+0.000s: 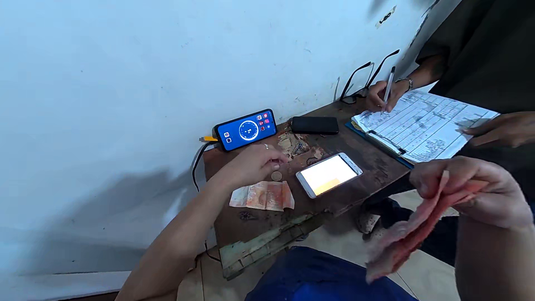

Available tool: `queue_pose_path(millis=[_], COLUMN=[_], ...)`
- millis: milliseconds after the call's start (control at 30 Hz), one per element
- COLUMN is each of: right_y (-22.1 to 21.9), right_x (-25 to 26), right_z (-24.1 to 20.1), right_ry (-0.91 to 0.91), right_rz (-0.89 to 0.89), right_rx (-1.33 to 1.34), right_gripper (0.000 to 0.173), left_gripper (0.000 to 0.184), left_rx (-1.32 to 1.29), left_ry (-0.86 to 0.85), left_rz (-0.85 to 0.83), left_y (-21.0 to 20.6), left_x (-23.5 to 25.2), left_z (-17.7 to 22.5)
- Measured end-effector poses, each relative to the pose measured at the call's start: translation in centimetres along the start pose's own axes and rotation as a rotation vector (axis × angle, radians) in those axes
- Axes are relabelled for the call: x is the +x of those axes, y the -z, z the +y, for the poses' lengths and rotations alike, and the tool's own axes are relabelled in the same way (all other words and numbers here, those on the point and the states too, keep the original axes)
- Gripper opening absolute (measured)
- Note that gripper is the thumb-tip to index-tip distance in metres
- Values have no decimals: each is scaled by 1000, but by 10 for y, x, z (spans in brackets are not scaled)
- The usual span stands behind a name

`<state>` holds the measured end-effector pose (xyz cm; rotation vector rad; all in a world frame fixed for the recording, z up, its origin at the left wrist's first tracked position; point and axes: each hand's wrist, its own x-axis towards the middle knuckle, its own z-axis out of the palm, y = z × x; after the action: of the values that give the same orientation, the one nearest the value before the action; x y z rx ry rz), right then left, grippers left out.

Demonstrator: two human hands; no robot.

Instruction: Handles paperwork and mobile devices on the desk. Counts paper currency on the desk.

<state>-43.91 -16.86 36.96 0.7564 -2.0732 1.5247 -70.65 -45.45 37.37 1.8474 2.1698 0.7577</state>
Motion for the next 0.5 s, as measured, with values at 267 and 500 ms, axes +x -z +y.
queue_pose_path(millis=[267,500], right_y=[-2,4], right_x=[-8,-18], right_z=[-3,-3], right_ry=[-7,9], right_rz=[23,62], right_rx=[-10,-38], right_gripper=[15,15], left_gripper=[24,12], left_rx=[231,27], left_ry=[334,365], left_rz=[-273,-248], left_y=[-21,4], left_x=[35,24], left_z=[-19,-16])
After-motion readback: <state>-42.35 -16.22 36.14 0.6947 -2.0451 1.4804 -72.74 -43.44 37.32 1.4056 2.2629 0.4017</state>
